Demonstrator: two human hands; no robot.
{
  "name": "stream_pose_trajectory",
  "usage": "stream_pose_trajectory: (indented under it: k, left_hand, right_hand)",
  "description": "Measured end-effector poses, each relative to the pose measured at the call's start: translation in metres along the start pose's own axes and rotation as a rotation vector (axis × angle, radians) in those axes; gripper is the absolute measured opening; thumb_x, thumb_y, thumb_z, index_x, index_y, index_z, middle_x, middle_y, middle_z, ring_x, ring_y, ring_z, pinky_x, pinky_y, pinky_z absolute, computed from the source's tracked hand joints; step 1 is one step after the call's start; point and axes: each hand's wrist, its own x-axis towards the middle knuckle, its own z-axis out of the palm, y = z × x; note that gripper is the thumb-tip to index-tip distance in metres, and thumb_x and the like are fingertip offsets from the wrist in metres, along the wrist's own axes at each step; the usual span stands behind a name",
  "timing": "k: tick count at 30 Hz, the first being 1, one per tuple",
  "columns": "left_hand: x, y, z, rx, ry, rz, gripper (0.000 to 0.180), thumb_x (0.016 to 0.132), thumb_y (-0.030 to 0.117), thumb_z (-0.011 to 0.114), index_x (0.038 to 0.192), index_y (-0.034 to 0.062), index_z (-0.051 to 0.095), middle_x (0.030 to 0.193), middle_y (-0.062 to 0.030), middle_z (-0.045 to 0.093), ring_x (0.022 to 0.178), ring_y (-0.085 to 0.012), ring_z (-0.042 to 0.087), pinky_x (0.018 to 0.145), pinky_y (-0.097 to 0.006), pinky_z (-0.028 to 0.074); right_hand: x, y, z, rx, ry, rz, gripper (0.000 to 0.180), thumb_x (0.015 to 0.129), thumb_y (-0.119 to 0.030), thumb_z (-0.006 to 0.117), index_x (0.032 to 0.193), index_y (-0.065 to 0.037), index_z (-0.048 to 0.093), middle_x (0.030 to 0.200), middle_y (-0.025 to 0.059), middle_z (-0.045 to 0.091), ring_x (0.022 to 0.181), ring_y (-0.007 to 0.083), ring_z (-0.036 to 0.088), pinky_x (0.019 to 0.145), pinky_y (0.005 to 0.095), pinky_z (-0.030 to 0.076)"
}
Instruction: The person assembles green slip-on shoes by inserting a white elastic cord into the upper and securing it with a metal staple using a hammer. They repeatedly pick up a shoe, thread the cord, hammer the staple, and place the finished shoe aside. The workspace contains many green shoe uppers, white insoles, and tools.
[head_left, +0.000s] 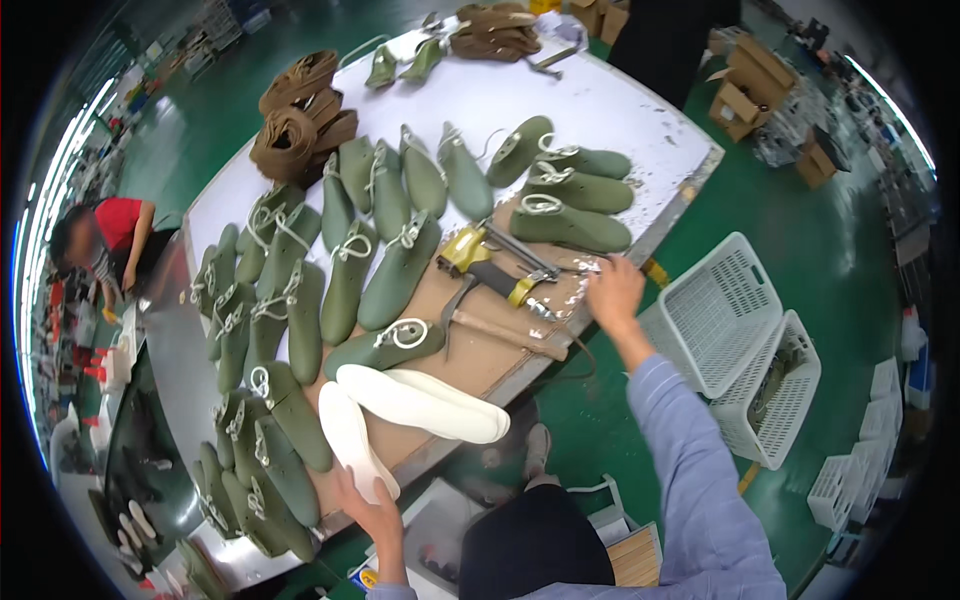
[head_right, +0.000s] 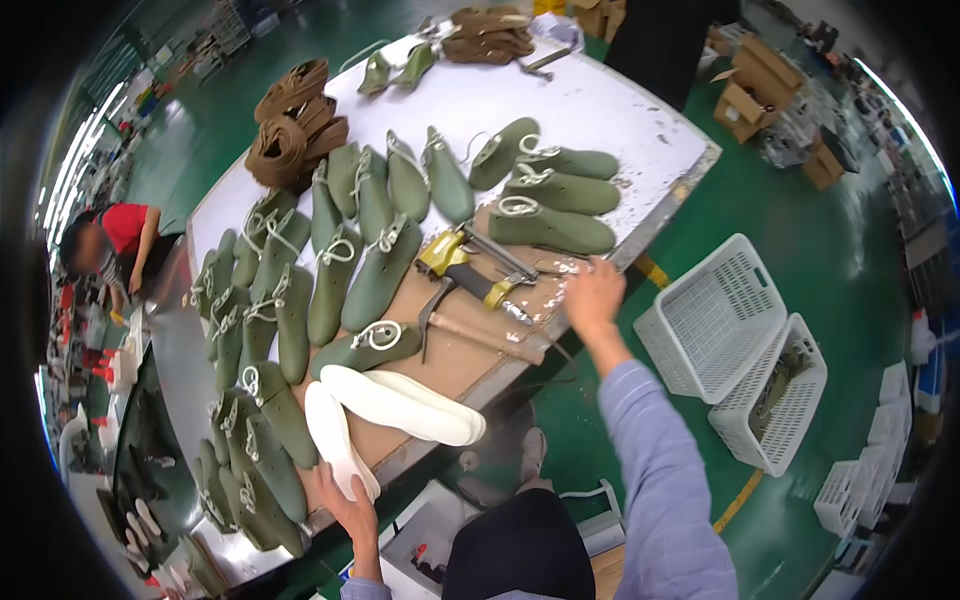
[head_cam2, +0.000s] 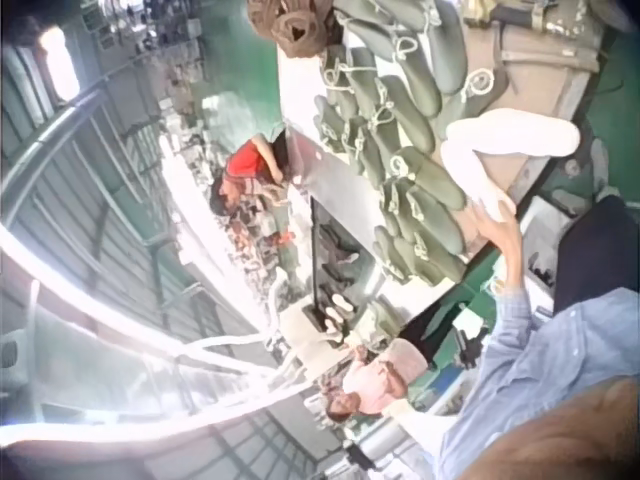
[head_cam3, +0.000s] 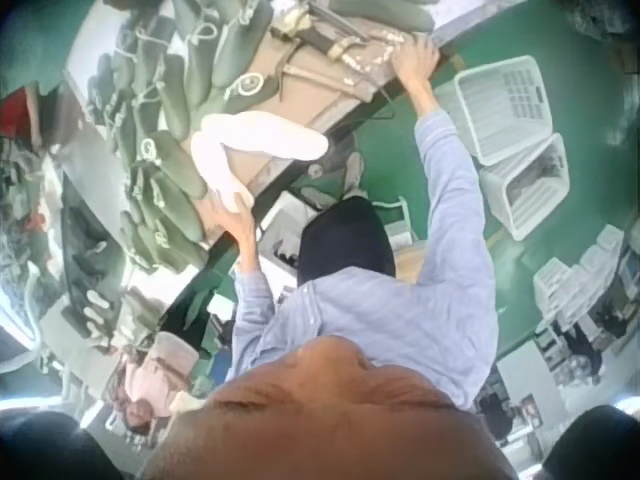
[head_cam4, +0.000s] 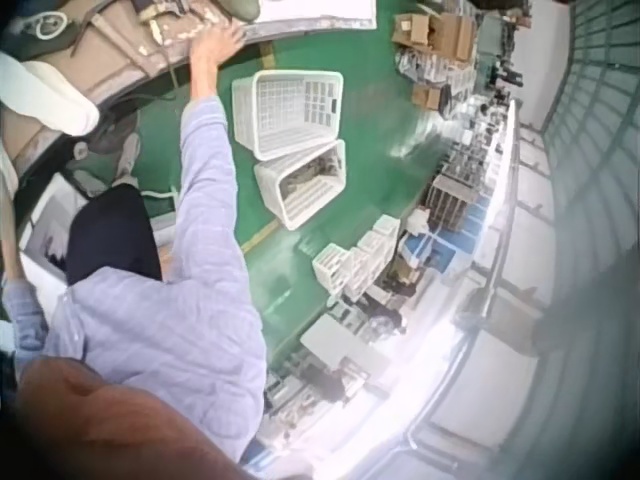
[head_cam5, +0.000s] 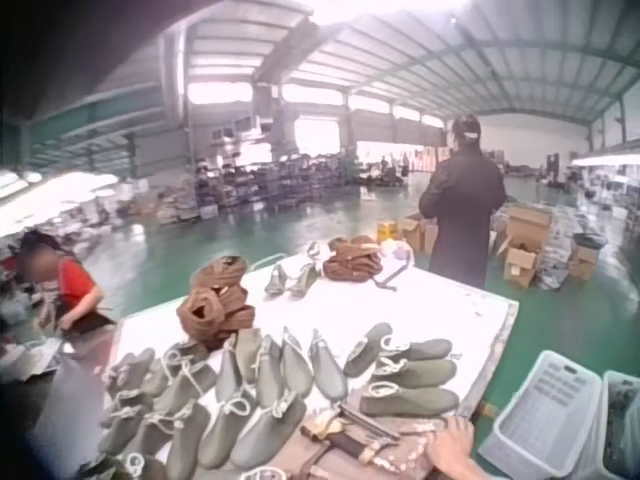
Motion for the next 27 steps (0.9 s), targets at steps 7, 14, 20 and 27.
stream_pose_trajectory:
  k: [7, 14, 20, 27]
  left_hand:
    - [0.017, 0.09, 0.009, -0.128, -0.197, 0.222, 0.046, 0.088, 0.0, 0.067, 0.134, -0.0004, 0.057, 0.136, -0.0241, 0.057, 0.129, -0.0411, 0.054, 0.11, -0.047, 0.041]
    - [0.051, 0.206, 0.131, -0.076, -0.5, 0.576, 0.054, 0.087, 0.011, 0.074, 0.137, 0.0045, 0.057, 0.149, -0.0233, 0.048, 0.139, -0.0449, 0.043, 0.114, -0.054, 0.035]
    - [0.081, 0.206, 0.223, 0.221, -0.448, 0.562, 0.046, 0.101, 0.03, 0.061, 0.141, 0.0077, 0.054, 0.157, -0.0239, 0.04, 0.15, -0.0475, 0.023, 0.122, -0.058, 0.017]
    - [0.069, 0.205, 0.262, 0.09, -0.209, 0.472, 0.029, 0.106, 0.029, 0.05, 0.105, 0.0002, 0.053, 0.145, -0.0239, 0.046, 0.136, -0.0336, 0.039, 0.119, -0.049, 0.023]
  right_hand:
    - [-0.016, 0.057, -0.014, 0.198, -0.201, 0.19, 0.03, 0.105, -0.036, 0.052, 0.1, -0.008, 0.061, 0.094, 0.0146, 0.068, 0.09, 0.0382, 0.066, 0.083, 0.0547, 0.045]
    - [-0.222, 0.124, 0.054, 0.957, 0.211, 1.443, 0.04, 0.111, -0.039, 0.036, 0.105, -0.004, 0.053, 0.088, 0.0089, 0.063, 0.081, 0.0185, 0.065, 0.063, 0.0332, 0.049]
    - [-0.348, 0.103, 0.164, 0.963, 0.083, 1.695, 0.026, 0.108, -0.035, 0.044, 0.107, -0.011, 0.056, 0.09, 0.0031, 0.063, 0.073, 0.0149, 0.058, 0.059, 0.0308, 0.046]
    - [-0.239, 0.064, 0.251, 1.042, -0.455, 1.128, 0.031, 0.108, -0.033, 0.049, 0.106, -0.003, 0.056, 0.097, 0.0196, 0.07, 0.092, 0.0318, 0.068, 0.08, 0.0439, 0.051]
